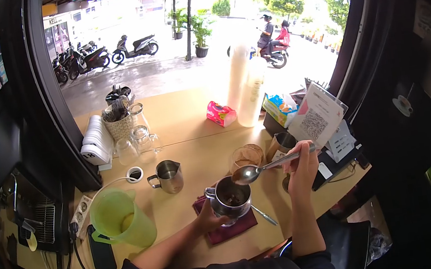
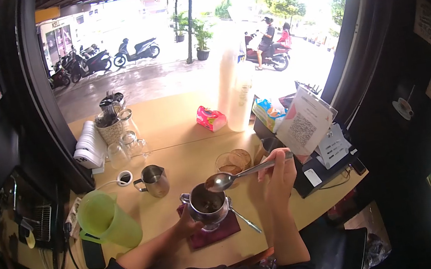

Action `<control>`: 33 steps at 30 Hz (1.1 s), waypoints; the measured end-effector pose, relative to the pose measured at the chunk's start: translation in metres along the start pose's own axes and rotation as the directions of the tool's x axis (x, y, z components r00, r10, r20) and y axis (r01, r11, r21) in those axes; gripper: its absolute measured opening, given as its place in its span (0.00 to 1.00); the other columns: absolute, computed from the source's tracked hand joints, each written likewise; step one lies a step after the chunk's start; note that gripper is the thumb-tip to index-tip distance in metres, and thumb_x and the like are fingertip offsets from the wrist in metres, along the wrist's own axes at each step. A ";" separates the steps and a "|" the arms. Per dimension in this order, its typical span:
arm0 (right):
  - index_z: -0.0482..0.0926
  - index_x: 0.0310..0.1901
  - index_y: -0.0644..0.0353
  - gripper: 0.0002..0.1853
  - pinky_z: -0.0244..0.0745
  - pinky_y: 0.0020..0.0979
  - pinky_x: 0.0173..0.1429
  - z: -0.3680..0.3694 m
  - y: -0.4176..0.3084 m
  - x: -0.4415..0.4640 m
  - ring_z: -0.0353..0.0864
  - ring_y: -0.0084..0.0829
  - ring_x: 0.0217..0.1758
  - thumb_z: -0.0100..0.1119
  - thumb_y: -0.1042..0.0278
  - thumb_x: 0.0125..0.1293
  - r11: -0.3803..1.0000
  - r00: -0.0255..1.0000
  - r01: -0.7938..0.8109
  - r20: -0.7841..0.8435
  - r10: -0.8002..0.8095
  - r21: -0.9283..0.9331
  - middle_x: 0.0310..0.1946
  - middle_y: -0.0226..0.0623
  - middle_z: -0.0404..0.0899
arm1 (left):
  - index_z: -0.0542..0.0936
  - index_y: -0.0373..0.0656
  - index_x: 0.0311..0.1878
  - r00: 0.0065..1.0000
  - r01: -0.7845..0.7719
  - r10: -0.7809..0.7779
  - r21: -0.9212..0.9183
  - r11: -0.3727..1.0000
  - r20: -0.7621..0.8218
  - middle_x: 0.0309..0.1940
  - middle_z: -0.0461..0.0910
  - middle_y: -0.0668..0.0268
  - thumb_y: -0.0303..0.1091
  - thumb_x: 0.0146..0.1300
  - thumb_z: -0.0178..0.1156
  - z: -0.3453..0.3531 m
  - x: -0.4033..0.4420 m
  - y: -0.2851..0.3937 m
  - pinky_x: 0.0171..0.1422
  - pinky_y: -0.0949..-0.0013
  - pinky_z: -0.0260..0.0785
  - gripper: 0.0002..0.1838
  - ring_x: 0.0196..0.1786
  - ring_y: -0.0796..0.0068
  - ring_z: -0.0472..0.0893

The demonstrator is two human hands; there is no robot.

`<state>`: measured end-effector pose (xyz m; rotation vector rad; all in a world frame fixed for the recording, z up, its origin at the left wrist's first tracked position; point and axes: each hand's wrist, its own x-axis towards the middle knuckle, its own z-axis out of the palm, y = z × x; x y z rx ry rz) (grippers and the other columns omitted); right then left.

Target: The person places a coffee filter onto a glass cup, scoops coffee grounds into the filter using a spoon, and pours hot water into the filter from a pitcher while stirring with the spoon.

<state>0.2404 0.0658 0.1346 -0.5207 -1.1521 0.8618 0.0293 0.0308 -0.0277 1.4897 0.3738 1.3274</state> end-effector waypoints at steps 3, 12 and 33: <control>0.67 0.34 0.60 0.14 0.66 0.22 0.25 0.007 -0.012 -0.013 0.70 0.20 0.19 0.39 0.63 0.77 0.993 0.999 0.024 0.027 -0.022 -0.112 0.19 0.33 0.70 | 0.49 0.39 0.71 1.000 -0.007 0.006 -0.046 0.999 -0.013 0.63 0.66 0.57 0.48 0.51 0.74 0.000 -0.002 -0.003 0.69 0.60 0.61 0.54 0.65 0.66 0.68; 0.70 0.35 0.64 0.17 0.68 0.23 0.27 -0.003 -0.020 -0.028 0.75 0.26 0.23 0.46 0.56 0.74 0.818 0.763 0.544 0.513 -0.392 -0.184 0.21 0.40 0.76 | 0.49 0.39 0.72 0.999 0.021 -0.021 0.011 1.000 -0.042 0.64 0.65 0.58 0.50 0.51 0.73 -0.005 -0.010 -0.010 0.69 0.60 0.61 0.54 0.66 0.67 0.67; 0.66 0.36 0.57 0.15 0.59 0.18 0.20 -0.020 0.034 0.001 0.66 0.16 0.17 0.39 0.56 0.77 0.977 0.969 0.099 -0.205 -0.138 -0.191 0.21 0.29 0.64 | 0.48 0.39 0.72 0.999 0.024 -0.024 -0.007 1.000 -0.048 0.63 0.65 0.58 0.49 0.52 0.73 -0.004 -0.012 -0.014 0.69 0.60 0.62 0.54 0.65 0.67 0.68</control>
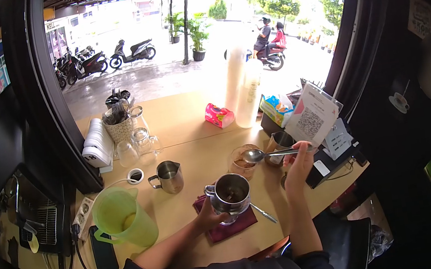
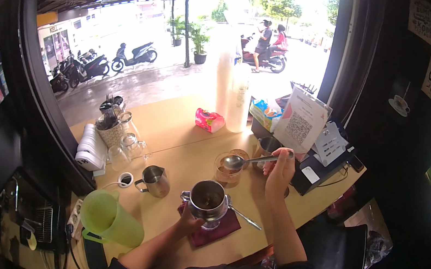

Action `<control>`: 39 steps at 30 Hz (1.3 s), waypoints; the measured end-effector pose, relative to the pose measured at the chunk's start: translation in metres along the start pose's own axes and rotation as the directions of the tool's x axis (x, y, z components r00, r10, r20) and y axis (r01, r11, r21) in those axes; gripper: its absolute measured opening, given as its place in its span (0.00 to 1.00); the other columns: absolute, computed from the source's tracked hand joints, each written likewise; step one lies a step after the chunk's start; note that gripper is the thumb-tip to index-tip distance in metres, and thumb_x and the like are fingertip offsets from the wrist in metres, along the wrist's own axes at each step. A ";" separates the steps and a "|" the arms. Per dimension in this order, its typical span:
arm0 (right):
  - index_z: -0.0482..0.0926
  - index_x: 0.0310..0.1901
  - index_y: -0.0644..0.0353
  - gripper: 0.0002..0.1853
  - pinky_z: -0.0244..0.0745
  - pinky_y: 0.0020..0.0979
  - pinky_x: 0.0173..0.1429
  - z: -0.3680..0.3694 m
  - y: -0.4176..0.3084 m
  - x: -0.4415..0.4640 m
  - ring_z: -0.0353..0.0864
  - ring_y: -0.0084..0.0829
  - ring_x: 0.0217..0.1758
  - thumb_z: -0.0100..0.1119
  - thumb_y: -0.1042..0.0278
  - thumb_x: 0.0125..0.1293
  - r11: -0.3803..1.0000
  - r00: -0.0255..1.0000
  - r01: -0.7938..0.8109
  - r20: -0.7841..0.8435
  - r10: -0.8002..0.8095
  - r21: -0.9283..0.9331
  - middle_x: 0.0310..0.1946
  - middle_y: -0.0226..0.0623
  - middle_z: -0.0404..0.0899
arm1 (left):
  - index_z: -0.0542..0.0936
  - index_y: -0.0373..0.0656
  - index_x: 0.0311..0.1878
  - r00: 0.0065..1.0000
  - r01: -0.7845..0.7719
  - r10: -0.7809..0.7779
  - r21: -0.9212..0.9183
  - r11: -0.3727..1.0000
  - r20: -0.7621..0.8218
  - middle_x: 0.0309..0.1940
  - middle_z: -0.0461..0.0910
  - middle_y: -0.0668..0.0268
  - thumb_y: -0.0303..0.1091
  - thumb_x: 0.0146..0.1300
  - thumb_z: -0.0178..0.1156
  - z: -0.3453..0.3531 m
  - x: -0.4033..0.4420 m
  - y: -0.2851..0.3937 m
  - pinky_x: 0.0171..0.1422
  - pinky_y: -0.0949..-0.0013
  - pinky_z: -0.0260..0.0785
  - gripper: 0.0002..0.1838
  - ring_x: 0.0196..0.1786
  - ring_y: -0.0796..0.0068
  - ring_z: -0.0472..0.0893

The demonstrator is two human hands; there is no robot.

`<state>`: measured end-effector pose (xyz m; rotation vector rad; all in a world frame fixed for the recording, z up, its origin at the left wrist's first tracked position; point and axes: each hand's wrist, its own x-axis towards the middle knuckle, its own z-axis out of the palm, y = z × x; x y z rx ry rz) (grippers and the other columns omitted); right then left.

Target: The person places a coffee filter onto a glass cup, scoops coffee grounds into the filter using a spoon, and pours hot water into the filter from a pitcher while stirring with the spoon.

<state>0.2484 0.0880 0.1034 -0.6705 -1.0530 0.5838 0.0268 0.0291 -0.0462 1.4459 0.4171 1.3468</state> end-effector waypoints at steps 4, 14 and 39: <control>0.66 0.35 0.57 0.14 0.60 0.17 0.21 -0.005 0.059 -0.004 0.64 0.15 0.16 0.42 0.57 0.77 0.996 0.996 -0.087 -0.025 0.088 0.013 0.18 0.26 0.65 | 0.48 0.40 0.72 0.998 0.060 -0.060 -0.012 0.998 0.003 0.63 0.65 0.59 0.49 0.52 0.73 -0.002 -0.002 -0.002 0.68 0.60 0.62 0.55 0.65 0.67 0.68; 0.71 0.40 0.58 0.08 0.60 0.16 0.26 -0.006 0.089 -0.024 0.66 0.13 0.22 0.52 0.63 0.73 0.938 0.934 -0.326 0.189 0.302 0.117 0.21 0.25 0.69 | 0.45 0.41 0.73 0.999 0.003 -0.002 0.023 1.000 -0.044 0.67 0.60 0.58 0.48 0.51 0.74 -0.004 -0.010 -0.004 0.71 0.59 0.59 0.57 0.69 0.68 0.63; 0.66 0.37 0.55 0.13 0.48 0.16 0.19 -0.030 0.096 -0.013 0.53 0.10 0.17 0.44 0.55 0.76 0.984 0.985 -0.171 -0.029 0.172 0.041 0.19 0.20 0.58 | 0.47 0.38 0.70 0.466 0.560 0.403 0.615 0.556 -0.788 0.64 0.51 0.54 0.33 0.51 0.72 -0.050 -0.003 0.019 0.71 0.61 0.53 0.51 0.67 0.58 0.56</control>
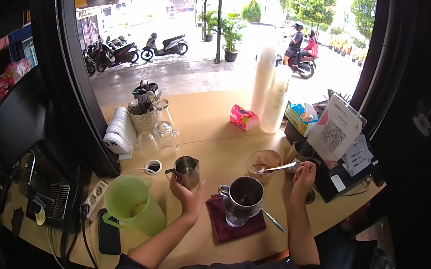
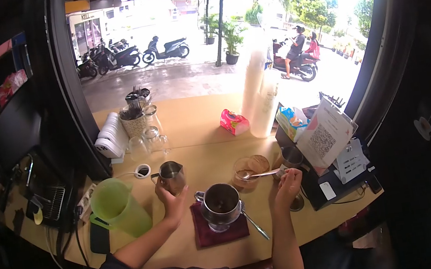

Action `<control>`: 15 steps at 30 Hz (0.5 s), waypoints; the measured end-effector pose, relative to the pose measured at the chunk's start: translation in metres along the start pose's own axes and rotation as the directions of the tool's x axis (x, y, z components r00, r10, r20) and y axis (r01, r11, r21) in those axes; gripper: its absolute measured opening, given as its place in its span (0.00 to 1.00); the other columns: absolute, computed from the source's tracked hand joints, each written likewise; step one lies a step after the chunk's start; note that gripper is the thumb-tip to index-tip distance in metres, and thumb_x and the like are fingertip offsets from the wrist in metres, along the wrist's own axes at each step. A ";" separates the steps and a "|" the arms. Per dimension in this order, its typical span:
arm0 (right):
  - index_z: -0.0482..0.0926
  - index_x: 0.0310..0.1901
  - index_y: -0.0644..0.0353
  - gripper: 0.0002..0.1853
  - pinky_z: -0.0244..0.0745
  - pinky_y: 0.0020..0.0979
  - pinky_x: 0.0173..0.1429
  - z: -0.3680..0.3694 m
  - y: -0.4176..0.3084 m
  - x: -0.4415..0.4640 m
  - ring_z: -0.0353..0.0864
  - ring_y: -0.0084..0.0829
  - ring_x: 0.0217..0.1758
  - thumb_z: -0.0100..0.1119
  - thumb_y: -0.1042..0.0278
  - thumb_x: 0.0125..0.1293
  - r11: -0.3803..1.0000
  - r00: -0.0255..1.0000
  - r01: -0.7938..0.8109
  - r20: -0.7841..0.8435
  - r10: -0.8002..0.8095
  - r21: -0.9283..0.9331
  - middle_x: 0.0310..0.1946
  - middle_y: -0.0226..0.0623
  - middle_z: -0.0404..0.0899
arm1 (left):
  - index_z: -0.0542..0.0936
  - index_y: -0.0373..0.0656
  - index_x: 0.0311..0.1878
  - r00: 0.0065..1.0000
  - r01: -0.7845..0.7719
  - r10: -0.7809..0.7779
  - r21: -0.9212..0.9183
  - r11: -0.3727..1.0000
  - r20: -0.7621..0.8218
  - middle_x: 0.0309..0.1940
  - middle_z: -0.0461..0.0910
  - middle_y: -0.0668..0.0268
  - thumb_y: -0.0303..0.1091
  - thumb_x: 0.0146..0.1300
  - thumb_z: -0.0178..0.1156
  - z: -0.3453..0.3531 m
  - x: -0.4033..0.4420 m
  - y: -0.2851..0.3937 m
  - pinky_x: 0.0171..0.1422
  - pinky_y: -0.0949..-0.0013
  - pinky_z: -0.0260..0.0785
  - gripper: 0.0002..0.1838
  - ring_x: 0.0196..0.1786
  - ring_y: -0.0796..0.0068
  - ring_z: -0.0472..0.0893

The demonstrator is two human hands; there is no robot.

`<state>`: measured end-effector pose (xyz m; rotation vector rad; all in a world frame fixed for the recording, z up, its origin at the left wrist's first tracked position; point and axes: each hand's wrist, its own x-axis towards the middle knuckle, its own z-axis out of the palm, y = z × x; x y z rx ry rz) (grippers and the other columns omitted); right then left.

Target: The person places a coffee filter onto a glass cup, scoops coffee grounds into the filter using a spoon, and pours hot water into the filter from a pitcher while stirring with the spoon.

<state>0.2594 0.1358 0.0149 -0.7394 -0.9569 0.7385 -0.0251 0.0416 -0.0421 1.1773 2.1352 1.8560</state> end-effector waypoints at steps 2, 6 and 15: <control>0.67 0.36 0.55 0.13 0.48 0.16 0.18 0.000 -0.002 0.000 0.53 0.10 0.17 0.44 0.56 0.76 1.000 1.000 0.000 0.015 0.000 -0.005 0.19 0.20 0.58 | 0.48 0.35 0.69 0.998 0.063 -0.065 -0.154 0.986 -0.011 0.64 0.51 0.48 0.35 0.45 0.75 0.003 0.006 0.004 0.72 0.54 0.49 0.54 0.67 0.49 0.55; 0.67 0.35 0.56 0.12 0.51 0.15 0.22 -0.003 -0.005 -0.001 0.55 0.10 0.19 0.43 0.59 0.77 1.000 0.998 -0.012 0.065 0.012 -0.004 0.21 0.21 0.60 | 0.49 0.35 0.69 0.999 -0.015 0.013 -0.074 0.997 -0.040 0.63 0.54 0.47 0.36 0.42 0.76 0.011 0.019 -0.001 0.71 0.54 0.52 0.56 0.67 0.50 0.56; 0.68 0.33 0.56 0.12 0.48 0.15 0.18 -0.001 -0.001 0.001 0.55 0.09 0.17 0.45 0.61 0.76 0.999 0.998 0.043 0.044 -0.044 0.009 0.19 0.20 0.61 | 0.54 0.39 0.66 0.969 -0.170 0.179 0.066 0.983 -0.171 0.57 0.65 0.54 0.36 0.38 0.78 0.013 0.027 0.004 0.63 0.55 0.63 0.54 0.59 0.55 0.69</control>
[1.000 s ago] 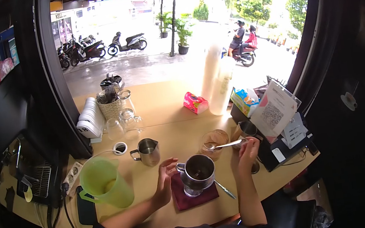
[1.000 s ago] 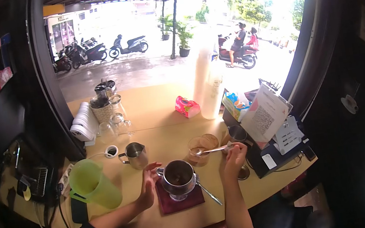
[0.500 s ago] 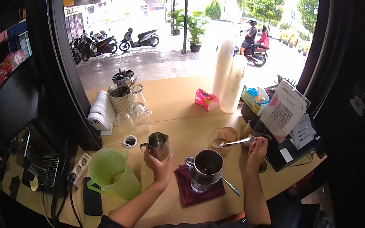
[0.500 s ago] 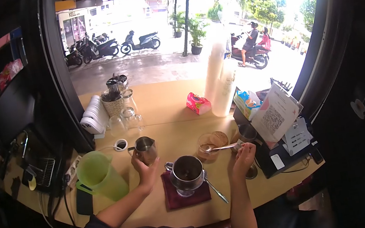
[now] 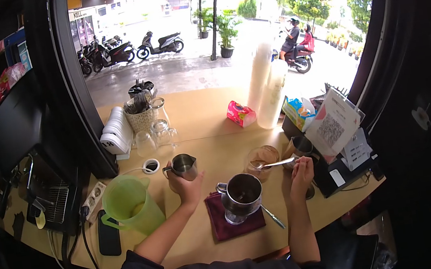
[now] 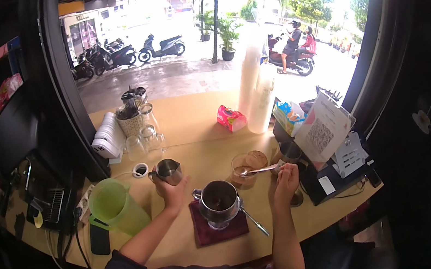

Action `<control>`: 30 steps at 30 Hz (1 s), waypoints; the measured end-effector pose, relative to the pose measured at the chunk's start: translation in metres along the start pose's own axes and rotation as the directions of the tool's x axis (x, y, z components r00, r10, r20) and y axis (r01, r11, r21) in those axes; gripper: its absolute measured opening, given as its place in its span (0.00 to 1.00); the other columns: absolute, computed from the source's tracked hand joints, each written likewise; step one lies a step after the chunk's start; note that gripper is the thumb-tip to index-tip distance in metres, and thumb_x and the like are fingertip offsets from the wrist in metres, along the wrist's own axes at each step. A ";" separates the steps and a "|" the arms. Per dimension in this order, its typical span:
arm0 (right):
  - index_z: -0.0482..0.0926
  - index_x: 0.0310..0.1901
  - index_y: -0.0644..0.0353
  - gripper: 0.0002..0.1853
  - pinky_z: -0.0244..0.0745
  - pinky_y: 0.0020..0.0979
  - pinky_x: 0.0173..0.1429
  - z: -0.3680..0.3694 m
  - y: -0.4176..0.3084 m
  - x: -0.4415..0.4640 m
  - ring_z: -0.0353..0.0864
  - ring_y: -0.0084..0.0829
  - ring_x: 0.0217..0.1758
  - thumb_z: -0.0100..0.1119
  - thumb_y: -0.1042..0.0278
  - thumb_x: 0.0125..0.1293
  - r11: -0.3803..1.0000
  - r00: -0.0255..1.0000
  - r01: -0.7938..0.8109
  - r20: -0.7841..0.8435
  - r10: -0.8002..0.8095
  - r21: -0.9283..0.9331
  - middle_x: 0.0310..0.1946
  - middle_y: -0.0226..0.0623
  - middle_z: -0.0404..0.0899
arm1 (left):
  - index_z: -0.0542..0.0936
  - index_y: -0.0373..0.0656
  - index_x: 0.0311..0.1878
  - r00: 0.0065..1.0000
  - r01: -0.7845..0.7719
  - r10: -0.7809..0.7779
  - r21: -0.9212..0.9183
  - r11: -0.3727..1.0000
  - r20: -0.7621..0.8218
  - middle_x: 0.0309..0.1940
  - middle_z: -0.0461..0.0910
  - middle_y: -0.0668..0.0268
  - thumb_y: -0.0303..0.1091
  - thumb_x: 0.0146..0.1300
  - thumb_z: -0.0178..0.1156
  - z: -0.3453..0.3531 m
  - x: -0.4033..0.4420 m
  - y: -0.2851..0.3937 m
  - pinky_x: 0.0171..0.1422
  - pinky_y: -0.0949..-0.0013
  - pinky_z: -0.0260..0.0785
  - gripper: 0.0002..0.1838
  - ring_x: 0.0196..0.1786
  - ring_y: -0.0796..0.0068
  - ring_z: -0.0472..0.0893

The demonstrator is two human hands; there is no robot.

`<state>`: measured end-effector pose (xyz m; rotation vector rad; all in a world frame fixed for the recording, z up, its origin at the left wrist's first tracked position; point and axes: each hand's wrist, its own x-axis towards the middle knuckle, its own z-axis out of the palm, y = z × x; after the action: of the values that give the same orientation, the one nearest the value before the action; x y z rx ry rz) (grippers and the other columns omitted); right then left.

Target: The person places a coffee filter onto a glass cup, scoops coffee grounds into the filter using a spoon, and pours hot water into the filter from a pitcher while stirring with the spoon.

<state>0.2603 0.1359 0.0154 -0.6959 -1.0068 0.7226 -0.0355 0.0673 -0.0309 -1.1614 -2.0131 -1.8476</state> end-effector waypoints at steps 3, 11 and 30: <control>0.68 0.33 0.56 0.11 0.48 0.15 0.19 -0.004 0.003 0.000 0.55 0.09 0.17 0.45 0.62 0.75 0.999 0.999 0.024 0.027 -0.023 -0.030 0.19 0.20 0.61 | 0.58 0.34 0.64 0.999 0.052 -0.052 -0.071 0.996 0.004 0.55 0.67 0.50 0.43 0.38 0.79 0.002 0.002 -0.004 0.63 0.54 0.62 0.53 0.57 0.52 0.71; 0.68 0.33 0.56 0.11 0.50 0.15 0.22 -0.004 0.002 -0.001 0.57 0.09 0.20 0.47 0.64 0.74 0.997 0.996 -0.075 0.037 0.075 -0.003 0.23 0.22 0.64 | 0.67 0.38 0.64 0.922 0.385 -0.374 -0.324 0.864 0.097 0.61 0.68 0.52 0.52 0.75 0.33 0.005 0.013 -0.007 0.66 0.61 0.60 0.29 0.64 0.58 0.69; 0.68 0.31 0.55 0.12 0.49 0.14 0.20 -0.006 0.004 0.000 0.54 0.08 0.18 0.46 0.63 0.75 0.995 0.993 -0.053 0.097 0.061 -0.086 0.19 0.19 0.61 | 0.82 0.32 0.47 0.815 0.545 -0.551 -0.563 0.621 0.181 0.43 0.83 0.59 0.43 0.74 0.39 0.013 0.039 -0.016 0.56 0.70 0.69 0.26 0.46 0.71 0.80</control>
<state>0.2648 0.1375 0.0099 -0.7694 -1.1170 0.7750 -0.0676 0.0962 -0.0232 -0.6261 -1.9756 -2.9482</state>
